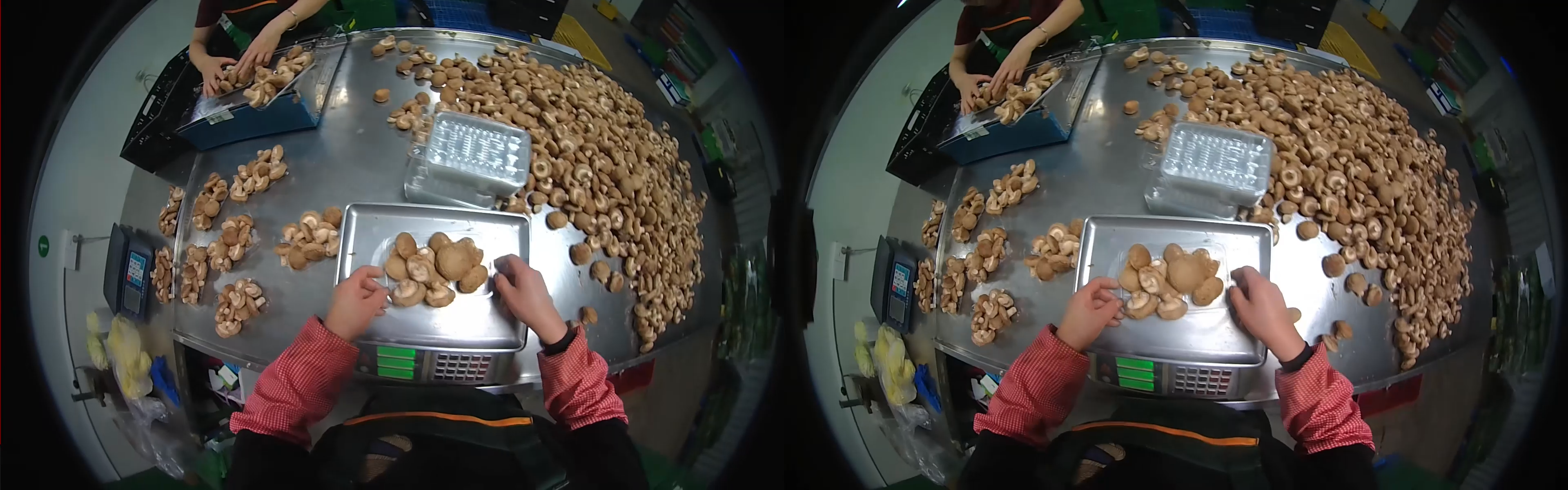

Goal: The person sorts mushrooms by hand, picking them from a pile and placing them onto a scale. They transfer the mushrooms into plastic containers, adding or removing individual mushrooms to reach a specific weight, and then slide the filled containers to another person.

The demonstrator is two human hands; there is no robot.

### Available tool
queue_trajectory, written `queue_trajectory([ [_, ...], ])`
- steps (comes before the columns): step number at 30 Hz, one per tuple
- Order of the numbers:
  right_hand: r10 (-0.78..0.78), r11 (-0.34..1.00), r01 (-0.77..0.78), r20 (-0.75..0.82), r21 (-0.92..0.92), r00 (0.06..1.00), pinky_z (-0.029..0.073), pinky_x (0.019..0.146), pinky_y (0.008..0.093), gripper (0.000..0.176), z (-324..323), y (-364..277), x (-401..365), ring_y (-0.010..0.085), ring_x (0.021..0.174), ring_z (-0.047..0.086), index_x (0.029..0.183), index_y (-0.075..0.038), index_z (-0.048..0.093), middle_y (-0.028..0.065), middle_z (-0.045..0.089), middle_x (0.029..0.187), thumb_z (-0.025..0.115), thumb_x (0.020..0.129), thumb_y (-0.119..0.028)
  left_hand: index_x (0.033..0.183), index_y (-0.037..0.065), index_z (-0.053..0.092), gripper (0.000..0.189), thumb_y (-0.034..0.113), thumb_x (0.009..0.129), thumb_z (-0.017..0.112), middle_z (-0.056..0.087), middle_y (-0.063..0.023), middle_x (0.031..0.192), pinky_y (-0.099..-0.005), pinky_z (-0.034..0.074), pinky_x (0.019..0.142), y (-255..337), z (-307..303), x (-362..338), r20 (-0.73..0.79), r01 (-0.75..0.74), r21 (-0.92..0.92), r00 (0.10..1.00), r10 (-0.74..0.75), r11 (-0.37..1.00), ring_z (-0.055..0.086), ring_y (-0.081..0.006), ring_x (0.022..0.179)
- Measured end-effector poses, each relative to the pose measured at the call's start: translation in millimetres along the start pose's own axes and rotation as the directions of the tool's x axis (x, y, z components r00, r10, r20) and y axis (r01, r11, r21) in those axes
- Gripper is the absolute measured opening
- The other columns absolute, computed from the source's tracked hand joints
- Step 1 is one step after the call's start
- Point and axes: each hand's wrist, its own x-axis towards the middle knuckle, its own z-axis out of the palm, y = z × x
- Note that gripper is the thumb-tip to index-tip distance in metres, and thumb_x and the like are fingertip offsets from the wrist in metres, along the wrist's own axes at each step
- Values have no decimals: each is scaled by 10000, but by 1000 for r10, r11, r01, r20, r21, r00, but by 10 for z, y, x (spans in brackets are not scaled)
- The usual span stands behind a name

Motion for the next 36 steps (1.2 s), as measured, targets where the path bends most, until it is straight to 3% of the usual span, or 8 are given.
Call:
queue_trajectory([
  [7,-377,903,337,-111,-266,920,501,749,429,431,-9,-634,94,351,882,592,1088,-16,603,162,553,971,784,755,-220,1095,39,624,399,85,733,787,563,-95,969,-357,519,739,76,208,-387,-52,-505,627,733,678,594,605,-254,874],
  [12,-397,889,378,-23,-257,918,487,816,403,521,163,-595,278,338,934,576,1072,-6,542,163,538,1056,837,694,-211,1076,42,624,424,124,705,812,561,-101,994,-401,484,823,-25,328,-225,-5,-541,699,651,759,468,570,-307,938],
  [16,-62,972,60,2,229,998,502,790,341,534,-24,-579,184,267,933,631,1099,-12,487,149,612,1029,822,719,-179,1090,39,626,328,35,786,747,598,-46,965,-317,501,753,-25,267,-313,-161,-467,482,785,599,741,605,-185,879],
  [20,-161,594,-222,385,773,909,535,703,246,525,-341,-380,-130,133,884,628,1292,-67,406,113,613,1107,668,842,1,1125,22,614,273,-10,864,687,640,-9,965,-225,513,742,82,129,-605,-64,-292,-318,956,287,902,618,-79,868],
  [26,-162,370,-590,676,717,719,512,563,206,401,-1,-326,-680,85,651,606,1250,-68,459,72,607,942,635,889,-76,1093,20,618,252,-8,854,695,616,-18,930,-206,510,708,-78,479,-717,69,-339,-62,937,343,939,598,-64,811],
  [29,1,646,-412,539,643,842,520,628,243,379,-124,-263,-667,118,724,621,1214,-56,488,73,605,955,651,878,-119,1090,22,639,285,-3,817,719,598,-45,937,-227,511,652,-120,423,-528,-111,-441,140,883,457,887,592,-93,781],
  [30,-114,849,-47,270,527,956,521,733,298,380,-83,-192,-629,161,869,637,1185,-38,516,88,621,997,671,852,-132,1100,19,638,298,-3,815,719,597,-53,946,-230,513,647,-126,377,-439,-136,-474,235,849,511,849,597,-104,785],
  [36,-33,876,-76,216,476,976,512,802,255,378,-314,-240,-551,123,918,618,1218,-32,530,54,636,1028,637,861,-89,1219,34,597,457,-5,781,721,571,-89,1054,-312,514,736,-233,346,-221,-111,-487,634,712,693,601,603,-172,872],
])
